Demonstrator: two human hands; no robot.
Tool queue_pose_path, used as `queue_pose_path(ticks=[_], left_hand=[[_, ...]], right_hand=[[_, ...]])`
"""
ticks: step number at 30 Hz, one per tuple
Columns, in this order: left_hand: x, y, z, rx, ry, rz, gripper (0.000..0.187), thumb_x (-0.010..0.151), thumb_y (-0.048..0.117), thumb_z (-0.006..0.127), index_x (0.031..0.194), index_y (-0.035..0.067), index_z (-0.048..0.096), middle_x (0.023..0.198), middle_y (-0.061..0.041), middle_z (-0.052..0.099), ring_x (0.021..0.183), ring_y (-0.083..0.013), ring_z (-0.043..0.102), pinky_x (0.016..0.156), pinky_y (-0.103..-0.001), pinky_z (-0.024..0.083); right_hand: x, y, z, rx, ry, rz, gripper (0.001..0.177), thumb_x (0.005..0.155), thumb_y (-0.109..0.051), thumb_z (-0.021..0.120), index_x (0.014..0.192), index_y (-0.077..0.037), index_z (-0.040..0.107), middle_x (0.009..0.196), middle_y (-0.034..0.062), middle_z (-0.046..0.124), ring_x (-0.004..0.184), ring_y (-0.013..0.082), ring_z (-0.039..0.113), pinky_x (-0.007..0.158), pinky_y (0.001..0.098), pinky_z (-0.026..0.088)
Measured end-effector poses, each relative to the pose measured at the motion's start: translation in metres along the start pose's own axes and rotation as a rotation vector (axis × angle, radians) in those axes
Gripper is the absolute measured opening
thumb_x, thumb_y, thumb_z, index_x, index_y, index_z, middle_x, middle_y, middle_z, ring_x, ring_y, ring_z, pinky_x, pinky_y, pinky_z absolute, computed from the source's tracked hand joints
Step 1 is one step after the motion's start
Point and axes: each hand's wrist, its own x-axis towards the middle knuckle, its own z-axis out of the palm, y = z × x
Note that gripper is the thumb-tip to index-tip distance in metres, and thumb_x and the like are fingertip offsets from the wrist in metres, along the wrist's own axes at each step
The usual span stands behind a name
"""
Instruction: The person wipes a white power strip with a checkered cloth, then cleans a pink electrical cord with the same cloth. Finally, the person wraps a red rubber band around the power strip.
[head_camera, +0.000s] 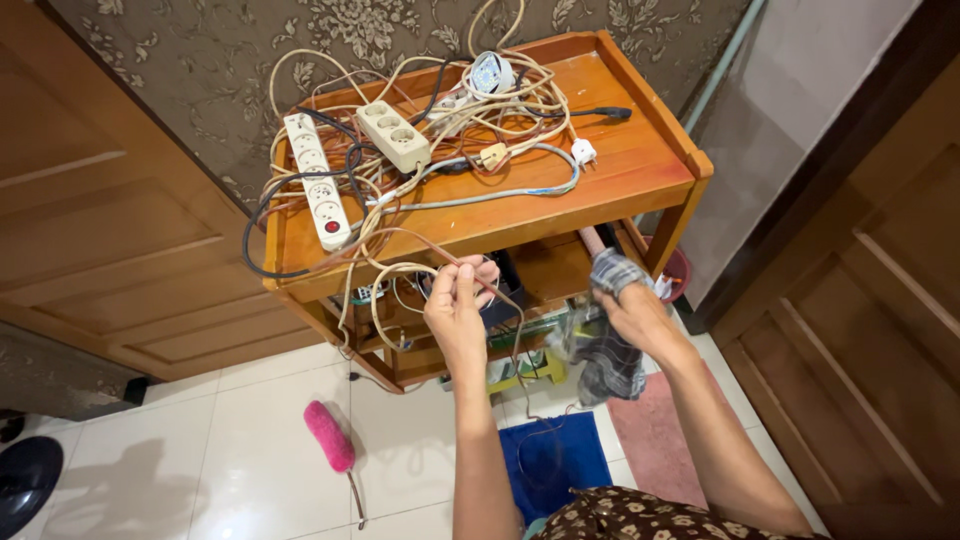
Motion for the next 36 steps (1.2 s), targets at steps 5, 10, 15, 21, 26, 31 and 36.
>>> queue_pose_path(ticks=[5, 10, 15, 21, 26, 31, 36], left_hand=[[-0.002, -0.005, -0.002, 0.024, -0.047, 0.004, 0.026, 0.105, 0.018, 0.054, 0.112, -0.002, 0.069, 0.099, -0.013, 0.077, 0.092, -0.0203, 0.076, 0.079, -0.032, 0.063], [0.0, -0.008, -0.003, 0.005, -0.071, -0.025, 0.027, 0.105, 0.019, 0.055, 0.112, -0.002, 0.07, 0.098, -0.014, 0.077, 0.091, -0.0212, 0.077, 0.08, -0.033, 0.064], [0.0, -0.006, -0.003, -0.025, -0.094, -0.022, 0.028, 0.105, 0.019, 0.055, 0.114, -0.003, 0.07, 0.098, -0.014, 0.076, 0.091, -0.0221, 0.076, 0.08, -0.035, 0.064], [0.003, 0.002, -0.01, -0.001, -0.115, -0.042, 0.028, 0.104, 0.019, 0.054, 0.112, -0.003, 0.069, 0.098, -0.014, 0.077, 0.091, -0.0219, 0.077, 0.08, -0.034, 0.065], [0.001, 0.002, -0.011, -0.026, -0.159, -0.068, 0.027, 0.105, 0.019, 0.054, 0.112, -0.002, 0.069, 0.098, -0.013, 0.077, 0.091, -0.0207, 0.077, 0.08, -0.034, 0.064], [0.0, 0.001, -0.005, -0.003, -0.178, -0.114, 0.024, 0.103, 0.018, 0.057, 0.11, 0.0, 0.071, 0.099, -0.01, 0.077, 0.092, -0.0187, 0.076, 0.079, -0.033, 0.064], [0.004, 0.002, -0.012, 0.033, -0.151, -0.109, 0.022, 0.103, 0.016, 0.058, 0.107, 0.001, 0.073, 0.098, -0.007, 0.076, 0.092, -0.0141, 0.075, 0.076, -0.03, 0.063]], right_hand=[[0.01, 0.003, -0.001, 0.769, -0.012, 0.475, 0.033, 0.098, -0.034, 0.067, 0.113, -0.004, 0.067, 0.1, 0.0088, 0.069, 0.091, 0.0234, 0.063, 0.081, 0.0409, 0.048], [0.012, 0.025, -0.009, 1.428, -0.051, 0.382, 0.018, 0.085, -0.018, 0.077, 0.098, -0.011, 0.068, 0.093, 0.0002, 0.071, 0.083, 0.0108, 0.068, 0.079, 0.0285, 0.056], [0.021, 0.034, 0.034, 0.782, -0.03, 0.292, 0.016, 0.082, -0.017, 0.083, 0.086, -0.009, 0.069, 0.081, 0.0, 0.071, 0.072, 0.0084, 0.063, 0.065, 0.0241, 0.05], [0.011, 0.008, 0.052, 0.597, -0.117, 0.294, 0.029, 0.101, -0.024, 0.077, 0.084, -0.002, 0.067, 0.071, 0.0003, 0.059, 0.061, 0.0118, 0.05, 0.054, 0.0293, 0.04], [0.014, -0.04, 0.022, 1.446, -0.219, 0.374, 0.017, 0.098, -0.021, 0.066, 0.109, -0.008, 0.067, 0.098, 0.0009, 0.072, 0.087, 0.0116, 0.068, 0.08, 0.0296, 0.056], [0.005, -0.079, 0.04, 1.352, -0.362, 0.217, 0.045, 0.088, -0.008, 0.068, 0.131, -0.011, 0.061, 0.122, 0.0015, 0.068, 0.108, 0.0122, 0.064, 0.096, 0.0319, 0.051], [0.008, -0.088, 0.056, 1.314, -0.383, 0.194, 0.045, 0.096, -0.009, 0.068, 0.137, -0.006, 0.052, 0.127, 0.0063, 0.065, 0.115, 0.0144, 0.06, 0.101, 0.032, 0.045]])
